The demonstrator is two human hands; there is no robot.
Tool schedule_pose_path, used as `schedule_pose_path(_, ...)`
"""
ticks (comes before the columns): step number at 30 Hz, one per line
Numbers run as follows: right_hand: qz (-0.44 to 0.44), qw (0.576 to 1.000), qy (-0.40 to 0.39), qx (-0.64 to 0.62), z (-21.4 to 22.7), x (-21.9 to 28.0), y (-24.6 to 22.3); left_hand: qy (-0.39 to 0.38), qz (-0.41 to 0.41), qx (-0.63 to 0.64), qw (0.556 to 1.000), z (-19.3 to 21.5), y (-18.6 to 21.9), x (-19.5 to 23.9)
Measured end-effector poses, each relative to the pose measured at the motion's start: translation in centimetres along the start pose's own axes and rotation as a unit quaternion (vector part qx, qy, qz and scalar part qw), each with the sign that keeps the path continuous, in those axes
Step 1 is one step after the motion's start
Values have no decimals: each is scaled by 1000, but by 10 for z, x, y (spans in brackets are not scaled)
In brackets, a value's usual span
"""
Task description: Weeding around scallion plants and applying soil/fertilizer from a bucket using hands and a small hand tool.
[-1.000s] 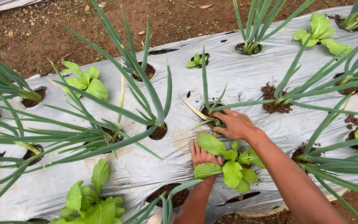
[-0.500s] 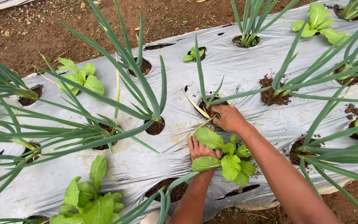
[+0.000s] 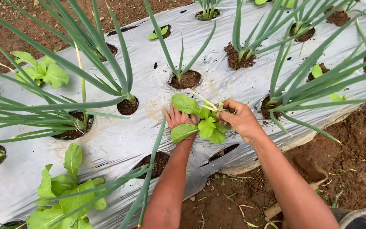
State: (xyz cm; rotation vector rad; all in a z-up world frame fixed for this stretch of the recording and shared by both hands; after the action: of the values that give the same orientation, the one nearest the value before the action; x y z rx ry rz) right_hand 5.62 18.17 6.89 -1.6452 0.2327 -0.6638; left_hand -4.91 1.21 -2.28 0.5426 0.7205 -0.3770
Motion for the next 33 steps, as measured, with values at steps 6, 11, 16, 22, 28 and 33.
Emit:
schedule_pose_path(6,-94,987,-32,127,30,160,31,-46,-8,41,998,-8,-13,41)
schedule_pose_path(11,-270,878,-130,372,48,252,117,-86,99,246,960,69,27,86)
schedule_pose_path(16,-302,796,-314,420,32,329,173,-76,62,299,949,124,78,145)
schedule_pose_path(22,-281,756,-299,510,64,340,197,-204,-22,339,918,131,109,222)
schedule_pose_path(28,-204,844,62,493,171,283,259,-445,-53,243,860,101,123,281)
schedule_pose_path(33,-177,830,132,512,172,271,277,-526,-63,133,837,92,117,315)
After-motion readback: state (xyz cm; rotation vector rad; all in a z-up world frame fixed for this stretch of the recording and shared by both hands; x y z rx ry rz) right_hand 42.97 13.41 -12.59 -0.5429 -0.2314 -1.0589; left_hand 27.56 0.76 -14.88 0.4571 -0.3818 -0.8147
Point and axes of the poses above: each hand's wrist, its own x-axis away from the middle knuckle, its own z-axis out of the back of the hand, y = z × x, the point moved 6 cm from there along -x, towards the middle knuckle, and after that the axes turned 4 degrees about -x, right-handed, at the moved point
